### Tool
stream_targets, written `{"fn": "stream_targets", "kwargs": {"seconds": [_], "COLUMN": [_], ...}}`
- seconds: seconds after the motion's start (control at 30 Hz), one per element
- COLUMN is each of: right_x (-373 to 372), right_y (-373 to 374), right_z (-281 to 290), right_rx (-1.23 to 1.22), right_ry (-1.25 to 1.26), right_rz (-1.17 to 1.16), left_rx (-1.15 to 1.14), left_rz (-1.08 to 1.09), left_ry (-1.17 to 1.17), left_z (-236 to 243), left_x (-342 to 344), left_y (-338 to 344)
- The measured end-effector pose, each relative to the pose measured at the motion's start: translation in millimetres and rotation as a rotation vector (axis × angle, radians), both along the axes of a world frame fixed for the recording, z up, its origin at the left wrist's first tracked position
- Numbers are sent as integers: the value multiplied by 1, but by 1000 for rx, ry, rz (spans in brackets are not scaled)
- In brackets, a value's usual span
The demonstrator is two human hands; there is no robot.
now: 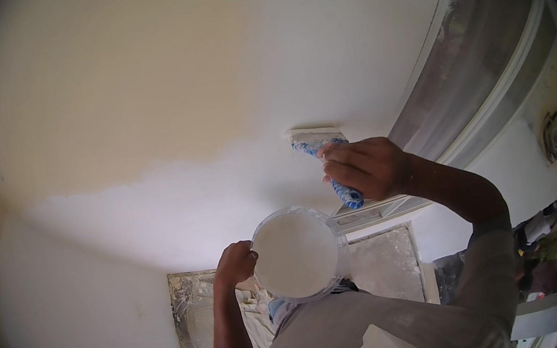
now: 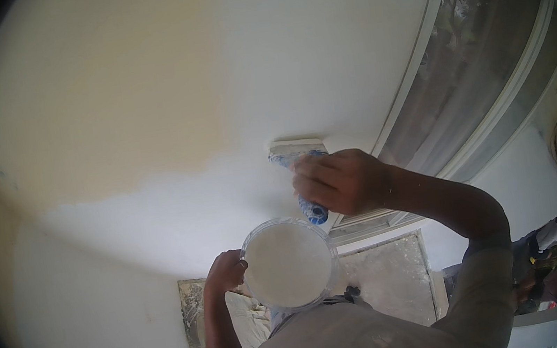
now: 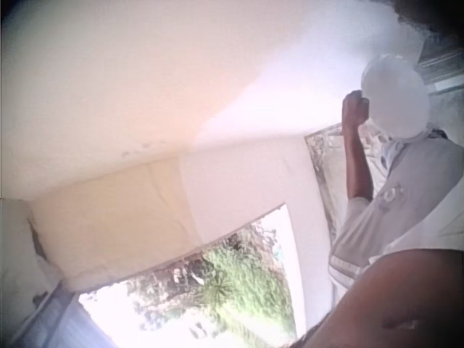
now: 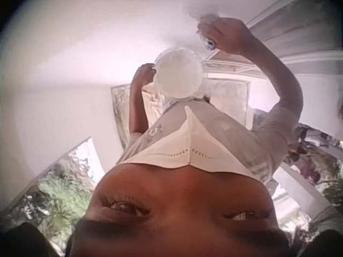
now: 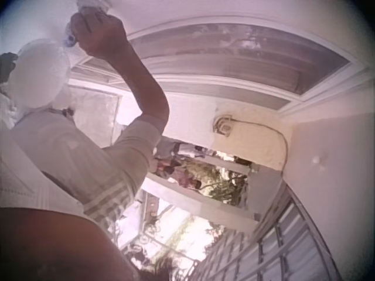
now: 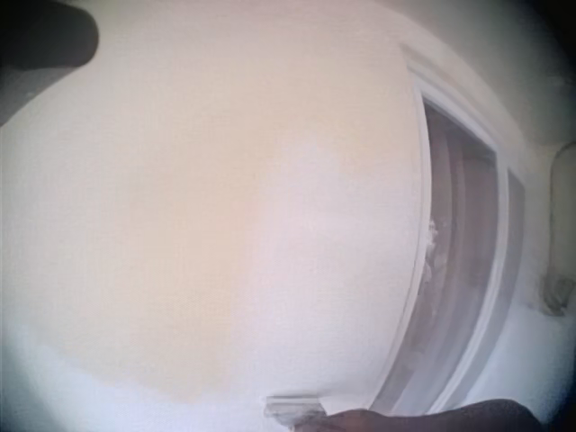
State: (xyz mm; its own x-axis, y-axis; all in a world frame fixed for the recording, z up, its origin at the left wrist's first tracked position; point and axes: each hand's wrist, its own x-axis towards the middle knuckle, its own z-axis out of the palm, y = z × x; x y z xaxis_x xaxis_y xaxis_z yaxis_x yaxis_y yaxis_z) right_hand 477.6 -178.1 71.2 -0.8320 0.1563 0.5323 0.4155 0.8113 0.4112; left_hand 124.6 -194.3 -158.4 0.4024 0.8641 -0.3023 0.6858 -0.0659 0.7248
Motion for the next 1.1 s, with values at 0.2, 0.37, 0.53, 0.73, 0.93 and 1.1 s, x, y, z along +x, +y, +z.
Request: {"fn": "stream_targets", "kwargs": {"seconds": [0.2,0.37,0.53,0.73,0.93,1.1], "right_x": [3,6,-30,-65,-66,-61], "right_y": [1,3,1,10,2,17], "right_z": [210,314,253,105,0,21], "right_rx": [250,478,761,685,324,68], "right_ry": [111,302,121,-238,-233,-59], "right_rz": [-9,97,44,66,221,161], "left_rx": [18,79,47,28,65,16], "left_rz": [11,-55,-22,-22,-24,-33], "left_ry": [8,-14,8,52,42,60], "left_z": [-1,-11,-4,-11,-5,-9], "left_x": [-11,-3,-11,-8,-4,-3], "left_y": [-5,5,-2,2,0,5]}}
